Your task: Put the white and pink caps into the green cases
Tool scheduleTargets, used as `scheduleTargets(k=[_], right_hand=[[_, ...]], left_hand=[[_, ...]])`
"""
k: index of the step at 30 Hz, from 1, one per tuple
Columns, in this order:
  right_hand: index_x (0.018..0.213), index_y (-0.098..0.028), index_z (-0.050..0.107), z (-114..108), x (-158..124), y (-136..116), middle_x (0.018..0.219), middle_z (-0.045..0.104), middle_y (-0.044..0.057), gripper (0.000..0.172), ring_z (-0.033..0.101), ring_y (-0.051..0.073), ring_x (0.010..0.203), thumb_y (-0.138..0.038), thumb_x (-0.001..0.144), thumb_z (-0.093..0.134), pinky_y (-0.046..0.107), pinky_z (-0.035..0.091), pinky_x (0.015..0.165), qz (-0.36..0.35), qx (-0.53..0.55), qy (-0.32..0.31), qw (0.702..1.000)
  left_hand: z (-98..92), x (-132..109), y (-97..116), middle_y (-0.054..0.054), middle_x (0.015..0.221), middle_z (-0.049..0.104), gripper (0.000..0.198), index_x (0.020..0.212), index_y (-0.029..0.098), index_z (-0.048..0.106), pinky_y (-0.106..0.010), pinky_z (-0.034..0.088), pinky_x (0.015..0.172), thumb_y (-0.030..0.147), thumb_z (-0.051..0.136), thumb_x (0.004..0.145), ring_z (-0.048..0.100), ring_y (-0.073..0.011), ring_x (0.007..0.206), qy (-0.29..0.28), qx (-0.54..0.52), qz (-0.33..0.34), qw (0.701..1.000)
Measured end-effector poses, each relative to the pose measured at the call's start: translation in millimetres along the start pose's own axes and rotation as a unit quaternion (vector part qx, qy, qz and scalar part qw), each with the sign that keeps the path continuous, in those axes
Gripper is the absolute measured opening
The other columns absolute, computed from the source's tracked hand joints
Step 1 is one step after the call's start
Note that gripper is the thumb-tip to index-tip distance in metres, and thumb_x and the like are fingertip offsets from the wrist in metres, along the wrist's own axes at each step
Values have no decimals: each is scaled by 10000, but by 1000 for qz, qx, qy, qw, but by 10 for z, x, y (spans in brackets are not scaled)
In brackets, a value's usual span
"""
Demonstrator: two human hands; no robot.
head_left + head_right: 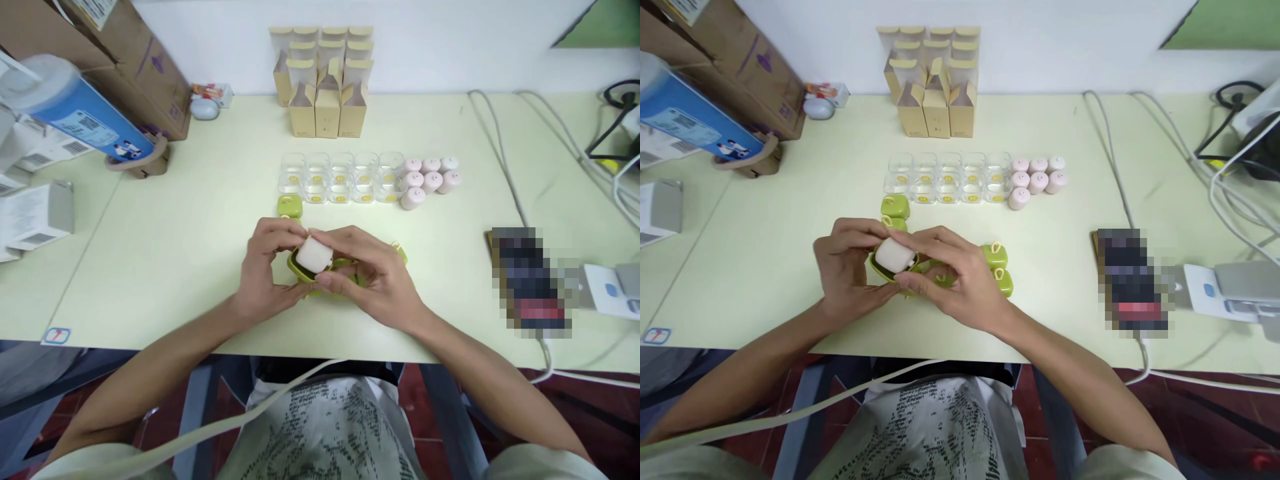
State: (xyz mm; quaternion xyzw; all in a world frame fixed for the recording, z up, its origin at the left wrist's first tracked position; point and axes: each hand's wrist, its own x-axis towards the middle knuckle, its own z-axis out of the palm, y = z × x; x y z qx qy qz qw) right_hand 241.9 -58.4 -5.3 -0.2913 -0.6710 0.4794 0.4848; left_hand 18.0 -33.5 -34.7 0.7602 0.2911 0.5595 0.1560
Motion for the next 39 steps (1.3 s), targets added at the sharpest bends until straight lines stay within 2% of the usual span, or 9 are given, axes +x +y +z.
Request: scheduleTargets(k=[2,4,7,11,18,28,33,35,39], right_hand=[[1419,-272,793,-34,11,-26,1262,792,68,425,776,143,947,-214,1000,833,310,730,826,-30,-72,4,997],[1394,-236,785,-72,18,-44,1207,826,57,422,782,130,850,-204,978,846,313,715,831,-33,-124,9,992],[1364,-202,786,-99,16,-45,1244,848,82,387,819,151,893,-191,979,814,320,717,858,-53,-154,16,987],[1356,-228,825,-80,-5,-5,1337,845,100,379,855,200,1036,-177,987,761,359,743,905,-112,-200,30,973],[1237,-244,888,17,-37,60,1220,880,79,422,884,246,989,-90,866,760,373,771,877,-168,-277,116,939],[1208,-268,900,31,-52,0,1223,879,59,369,879,248,1001,-122,901,756,400,768,889,-118,-267,125,948],[1551,-295,723,-45,2,6,1395,802,100,590,809,229,1083,-260,972,827,416,728,940,-79,-224,43,971],[1578,-312,695,-62,21,33,1368,794,103,627,777,248,1117,-335,976,868,455,708,979,-79,-240,36,967],[1494,-317,746,-112,43,89,1338,786,97,531,733,286,1220,-349,977,865,510,680,1035,-70,-238,87,965]], left_hand=[[-33,55,12,-93,1267,738,769,1457,323,650,-372,693,817,727,904,854,755,-255,1137,-61,10,28,998],[-67,98,46,-97,1272,766,617,1468,315,681,-387,695,886,630,846,962,765,-252,1145,-97,30,41,994],[-91,123,104,-65,1238,798,436,1384,329,761,-348,688,918,491,859,992,785,-206,1069,-82,34,25,996],[-89,124,123,-70,1220,809,487,1371,312,793,-311,695,842,499,909,937,787,-200,1059,-54,28,24,998],[-78,149,117,-49,1126,821,462,1367,323,806,-325,680,782,463,920,941,779,-183,938,-69,59,38,995],[-83,129,129,-42,1164,802,453,1331,371,835,-312,696,746,470,950,904,779,-179,954,-66,48,10,997],[-101,110,83,-70,1306,749,597,1476,375,763,-257,713,742,503,923,915,783,-160,980,-68,-27,-85,994],[-100,95,82,-81,1378,730,572,1504,381,744,-255,719,744,511,874,962,784,-148,957,-80,-45,-116,989],[-84,64,148,-112,1565,661,496,1509,405,730,-391,764,876,503,796,1027,761,-280,1292,-94,-37,-77,992]])
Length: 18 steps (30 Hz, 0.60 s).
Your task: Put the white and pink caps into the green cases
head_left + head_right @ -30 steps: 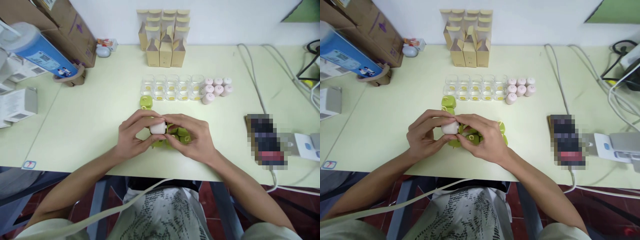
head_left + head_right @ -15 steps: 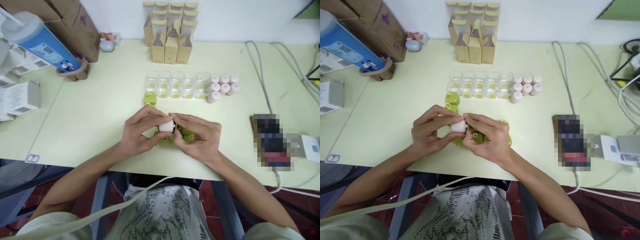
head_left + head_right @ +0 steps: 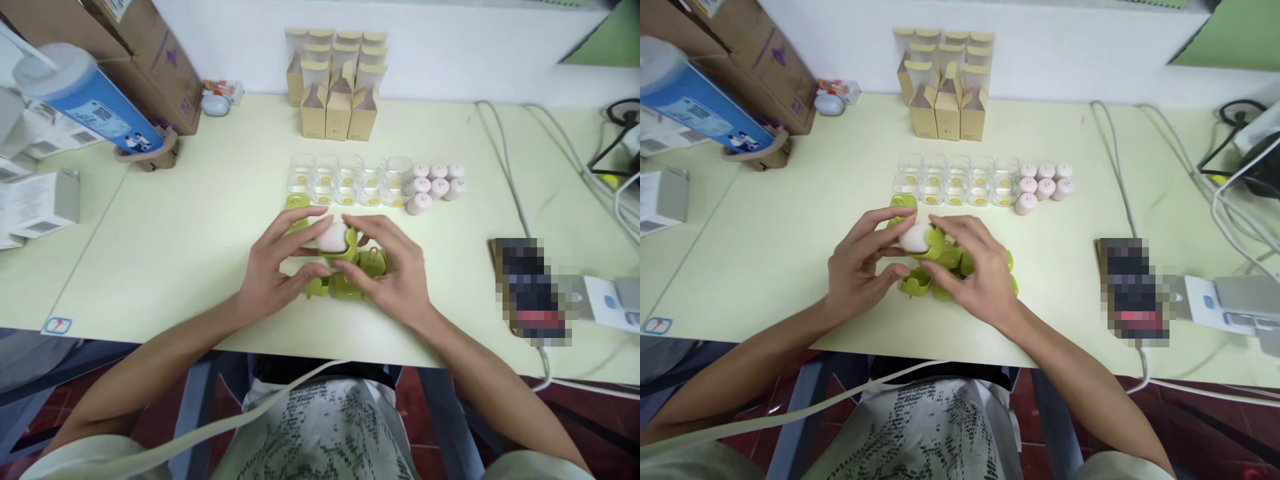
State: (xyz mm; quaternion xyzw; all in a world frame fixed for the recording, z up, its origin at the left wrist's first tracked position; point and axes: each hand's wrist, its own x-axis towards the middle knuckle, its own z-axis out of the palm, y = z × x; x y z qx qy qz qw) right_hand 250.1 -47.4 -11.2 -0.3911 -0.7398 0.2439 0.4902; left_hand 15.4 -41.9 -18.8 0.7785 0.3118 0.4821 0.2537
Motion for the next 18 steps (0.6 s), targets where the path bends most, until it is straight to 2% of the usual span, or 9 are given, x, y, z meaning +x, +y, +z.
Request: scheduleTargets(k=[2,3,4,6,9,11,13,15,18], right_hand=[[1513,-326,729,-52,19,52,1390,748,97,545,720,291,1270,-343,980,845,504,691,1023,26,20,55,998],[1532,-332,712,-91,37,82,1423,721,98,557,715,293,1295,-343,988,829,501,696,1021,34,29,78,996],[1551,-338,695,-138,62,114,1454,693,98,567,715,294,1310,-347,996,813,499,700,1021,35,36,92,994],[1583,-340,664,-242,146,171,1478,662,97,597,740,282,1264,-344,1001,793,487,708,1003,29,32,88,995],[1556,-298,676,-353,362,211,1371,718,91,625,772,252,1072,-300,946,813,436,705,878,-1,-31,6,999],[1477,-250,718,-345,543,190,1303,760,94,581,760,252,988,-248,903,806,411,663,793,-21,-118,-83,989],[1400,-206,752,-261,712,140,1309,776,113,502,749,265,965,-208,898,765,393,592,751,-23,-222,-171,960],[1389,-180,757,-128,835,85,1367,764,136,469,744,280,963,-192,922,721,380,513,725,-9,-311,-242,919],[1415,-174,745,59,911,50,1422,731,161,467,727,284,946,-195,954,677,370,411,680,5,-384,-295,875]], left_hand=[[-2,-6,41,-85,1630,623,355,1375,415,799,-504,749,998,481,804,1026,669,-334,1467,-23,33,64,997],[-15,0,52,-67,1605,645,268,1284,411,830,-536,732,1038,460,814,1022,653,-334,1480,-27,59,98,993],[-38,17,50,-55,1544,686,190,1207,402,847,-536,723,1042,429,819,1022,668,-319,1444,-19,86,121,989],[-114,86,-14,-49,1347,759,99,1111,369,855,-466,720,944,381,808,1026,724,-269,1271,40,128,120,984],[-258,261,-285,-52,1104,749,150,992,288,835,-342,639,741,403,764,1058,735,-197,1013,149,109,2,983],[-325,369,-538,-50,1031,738,227,968,250,801,-301,554,634,457,767,1055,699,-162,860,170,58,-98,979],[-348,419,-774,-39,990,732,264,980,227,774,-269,506,593,484,836,994,656,-134,781,167,38,-151,973],[-339,397,-934,-44,1008,726,289,979,208,775,-244,496,596,483,861,955,666,-133,820,160,34,-175,971],[-318,292,-1003,-56,1051,722,318,1039,196,798,-232,540,633,494,852,944,716,-152,900,118,21,-175,977]])
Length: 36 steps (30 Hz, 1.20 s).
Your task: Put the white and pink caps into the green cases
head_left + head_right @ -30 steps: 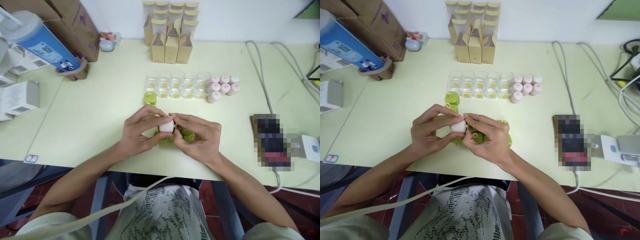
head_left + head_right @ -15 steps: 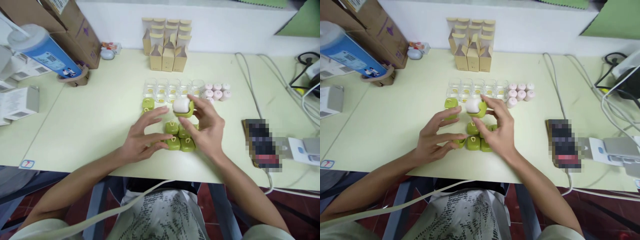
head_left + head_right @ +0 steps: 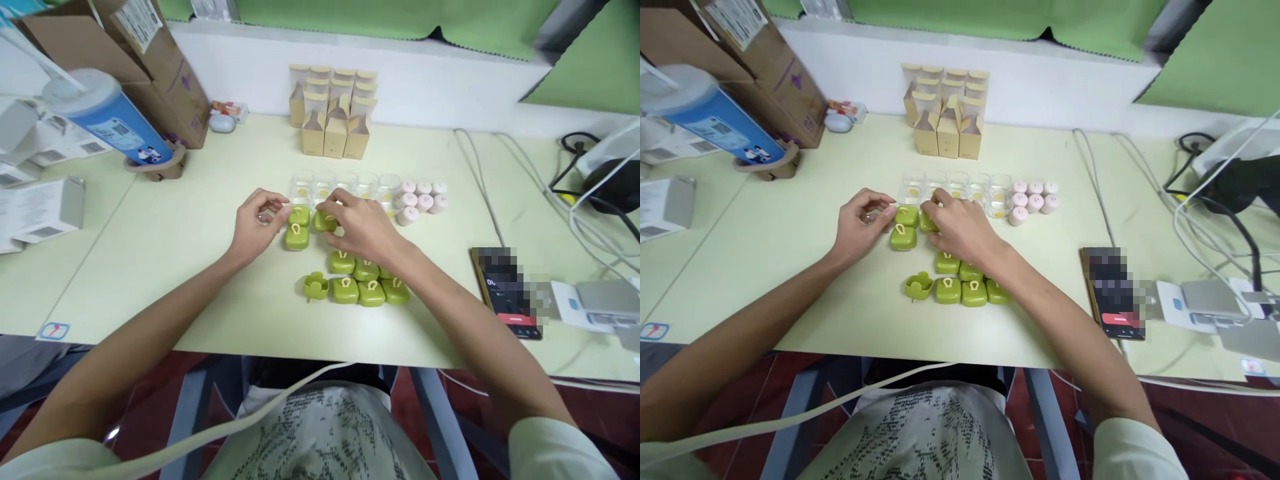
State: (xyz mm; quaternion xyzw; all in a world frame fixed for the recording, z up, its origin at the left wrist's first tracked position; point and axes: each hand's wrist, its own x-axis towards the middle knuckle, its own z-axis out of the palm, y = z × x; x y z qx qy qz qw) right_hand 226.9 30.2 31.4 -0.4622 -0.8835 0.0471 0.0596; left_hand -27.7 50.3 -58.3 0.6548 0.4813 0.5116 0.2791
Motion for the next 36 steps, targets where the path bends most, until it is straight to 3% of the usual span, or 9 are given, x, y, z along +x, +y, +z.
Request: scheduleTargets(k=[7,17,27,36], right_hand=[[1399,-157,717,135,66,7,1501,635,196,451,667,254,887,-170,952,660,364,340,648,-14,-15,-6,1000],[1382,-141,719,137,87,-35,1481,629,198,421,628,247,877,-141,977,606,378,316,652,-2,-6,-6,1000],[1316,-141,755,203,92,51,1436,676,177,291,679,240,916,-214,1084,597,369,412,742,-12,61,22,998],[1281,-152,766,206,72,156,1396,679,172,274,639,215,848,-207,1048,632,378,455,782,-49,97,37,993]], left_hand=[[-34,-83,89,-63,1072,735,317,1033,213,825,-231,581,677,517,841,942,732,-160,925,-40,36,7,999],[-29,-84,110,-53,1062,758,263,1011,236,815,-250,602,703,494,811,960,740,-177,950,-39,58,-1,998],[-39,-82,118,-59,1090,769,280,1034,226,813,-237,592,706,499,802,972,741,-169,956,-44,69,-3,997],[-31,-87,120,-57,1086,770,247,1028,224,815,-242,590,700,461,799,960,741,-172,952,-40,57,-6,998]])
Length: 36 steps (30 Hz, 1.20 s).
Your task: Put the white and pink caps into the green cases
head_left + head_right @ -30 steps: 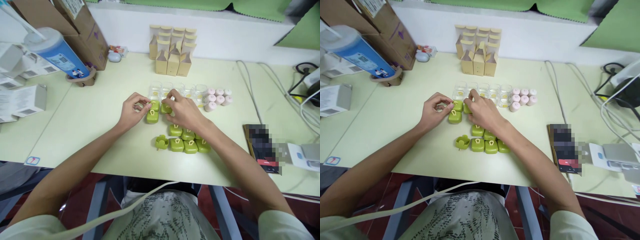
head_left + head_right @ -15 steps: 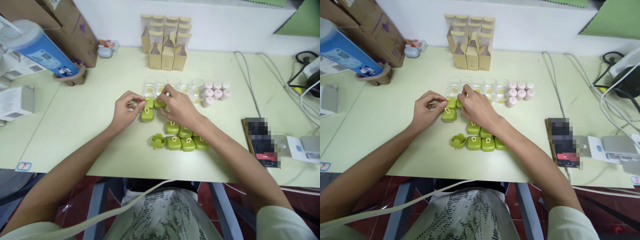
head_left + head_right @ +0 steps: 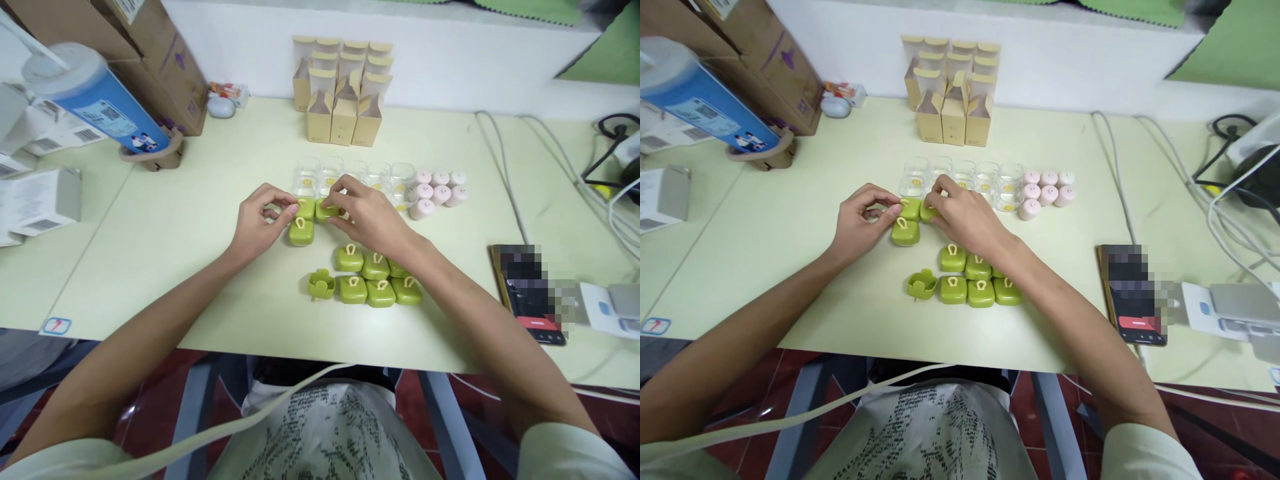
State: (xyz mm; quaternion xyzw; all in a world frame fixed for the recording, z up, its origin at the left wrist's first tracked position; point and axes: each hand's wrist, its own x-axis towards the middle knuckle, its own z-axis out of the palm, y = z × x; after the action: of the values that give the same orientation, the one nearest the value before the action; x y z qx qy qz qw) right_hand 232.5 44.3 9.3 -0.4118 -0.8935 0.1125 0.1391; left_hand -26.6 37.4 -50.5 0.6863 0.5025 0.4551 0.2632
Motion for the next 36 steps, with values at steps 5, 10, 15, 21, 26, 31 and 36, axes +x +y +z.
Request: scheduleTargets(k=[5,10,15,21,26,31,36], right_hand=[[1299,-178,766,6,1,17,1395,690,166,294,670,254,915,-204,1055,604,380,432,757,1,-16,-3,1000],[1325,-198,747,20,4,-9,1406,688,164,298,692,267,973,-213,1073,590,378,454,786,11,-9,-5,1000],[1382,-187,733,-79,-13,-37,1423,692,174,334,700,263,935,-294,1087,618,392,471,779,24,-4,5,1000],[1233,-209,763,-341,324,276,1278,759,153,275,677,352,1115,-219,1054,555,490,499,947,67,-12,64,996],[1260,-216,679,-209,734,426,1184,790,143,362,610,403,1240,-144,906,660,483,504,939,50,-20,34,998],[1354,-191,582,22,816,365,1129,779,165,489,637,373,1119,-48,887,582,441,509,874,75,-37,14,996],[1361,-194,585,52,773,368,1157,772,158,508,646,364,1143,3,895,547,426,506,895,70,-38,5,997]], left_hand=[[-1,-2,-1,-58,1083,766,254,1033,224,813,-240,591,701,469,795,969,740,-171,958,-1,1,1,1000],[-6,-4,-1,-55,1083,762,267,1037,227,802,-256,600,725,488,800,977,741,-174,963,-7,5,4,1000],[-8,-5,16,-57,1092,764,263,1034,226,798,-260,596,725,482,795,974,737,-177,969,-6,6,-2,1000],[-7,-1,25,-59,1078,764,234,1017,231,802,-266,594,716,456,784,956,734,-179,960,-4,-2,-6,1000],[-11,2,31,-65,1077,763,233,1015,235,791,-268,600,706,460,762,967,736,-187,963,-6,5,-12,1000],[-10,2,28,-64,1079,762,240,1015,234,789,-270,603,716,466,765,962,734,-183,956,-8,6,-12,1000],[-9,6,16,-58,1074,761,231,1012,234,787,-264,592,705,458,769,960,731,-173,935,-6,3,-8,1000]])
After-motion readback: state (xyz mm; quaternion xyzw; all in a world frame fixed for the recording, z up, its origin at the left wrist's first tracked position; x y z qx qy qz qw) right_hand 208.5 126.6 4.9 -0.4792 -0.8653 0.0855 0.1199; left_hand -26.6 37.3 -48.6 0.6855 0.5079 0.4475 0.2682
